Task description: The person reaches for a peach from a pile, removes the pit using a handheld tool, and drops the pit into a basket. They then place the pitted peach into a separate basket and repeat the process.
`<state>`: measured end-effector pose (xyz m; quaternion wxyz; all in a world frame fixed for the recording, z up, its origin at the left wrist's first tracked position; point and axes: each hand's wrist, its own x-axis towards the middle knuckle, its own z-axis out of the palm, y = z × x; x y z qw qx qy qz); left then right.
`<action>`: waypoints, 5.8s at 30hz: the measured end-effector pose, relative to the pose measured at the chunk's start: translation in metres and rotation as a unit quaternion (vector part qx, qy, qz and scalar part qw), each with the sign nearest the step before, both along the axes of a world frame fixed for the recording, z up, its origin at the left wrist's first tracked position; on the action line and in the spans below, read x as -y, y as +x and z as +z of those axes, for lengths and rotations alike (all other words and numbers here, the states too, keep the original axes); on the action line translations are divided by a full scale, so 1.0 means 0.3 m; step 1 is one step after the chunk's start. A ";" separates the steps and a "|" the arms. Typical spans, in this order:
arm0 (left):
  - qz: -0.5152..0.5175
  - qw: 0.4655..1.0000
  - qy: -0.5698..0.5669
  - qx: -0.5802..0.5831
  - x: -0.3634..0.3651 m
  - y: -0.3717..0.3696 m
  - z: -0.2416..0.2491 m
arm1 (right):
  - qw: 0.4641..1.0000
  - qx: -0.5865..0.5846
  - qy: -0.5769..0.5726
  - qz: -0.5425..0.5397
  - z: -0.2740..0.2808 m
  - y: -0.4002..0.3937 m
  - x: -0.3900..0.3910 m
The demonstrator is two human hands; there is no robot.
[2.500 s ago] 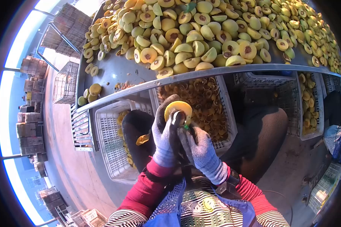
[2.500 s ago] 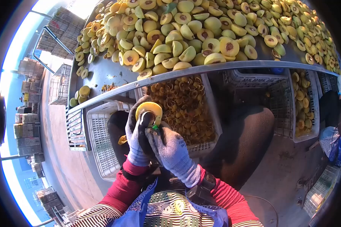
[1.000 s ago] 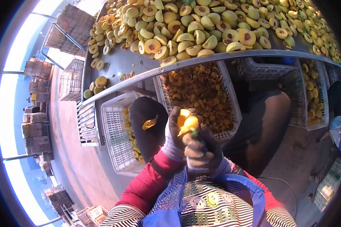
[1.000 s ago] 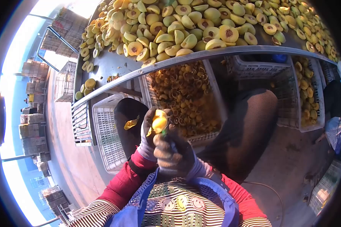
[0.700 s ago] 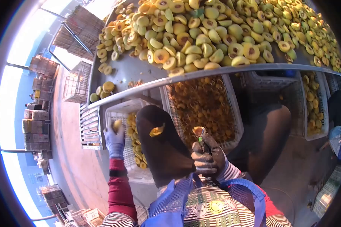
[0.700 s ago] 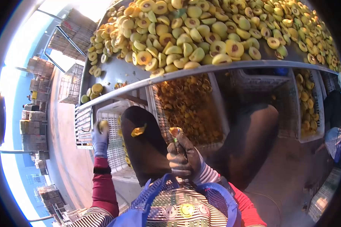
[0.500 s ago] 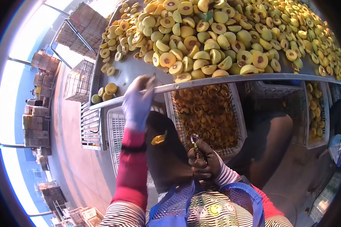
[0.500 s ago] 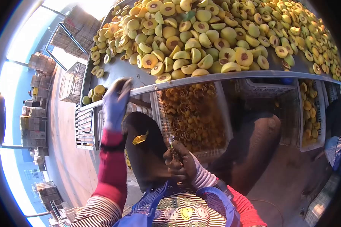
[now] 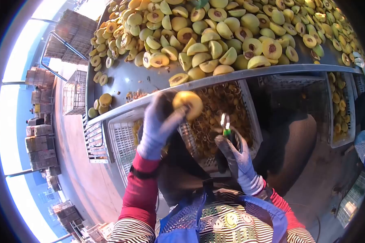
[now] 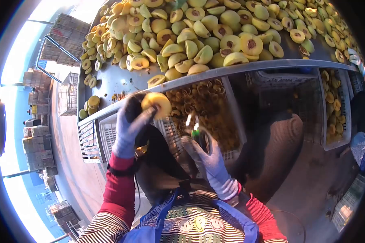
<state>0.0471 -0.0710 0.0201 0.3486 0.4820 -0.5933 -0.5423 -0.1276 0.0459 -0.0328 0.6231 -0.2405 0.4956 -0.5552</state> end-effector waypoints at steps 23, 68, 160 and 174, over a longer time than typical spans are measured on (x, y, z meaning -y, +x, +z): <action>0.174 0.980 0.057 -0.082 -0.380 -0.187 -0.102 | 0.903 -0.360 -0.234 -0.009 0.031 0.024 -0.179; 0.250 0.932 0.164 -0.205 -0.437 -0.102 -0.170 | 0.568 0.795 0.051 0.209 0.026 0.059 -0.208; 0.018 1.000 0.005 0.017 -0.358 -0.206 -0.077 | 0.972 0.195 0.066 0.117 0.044 -0.018 -0.219; -0.092 0.995 -0.013 0.023 -0.325 -0.151 -0.142 | 0.642 0.702 0.194 0.237 -0.002 -0.030 -0.235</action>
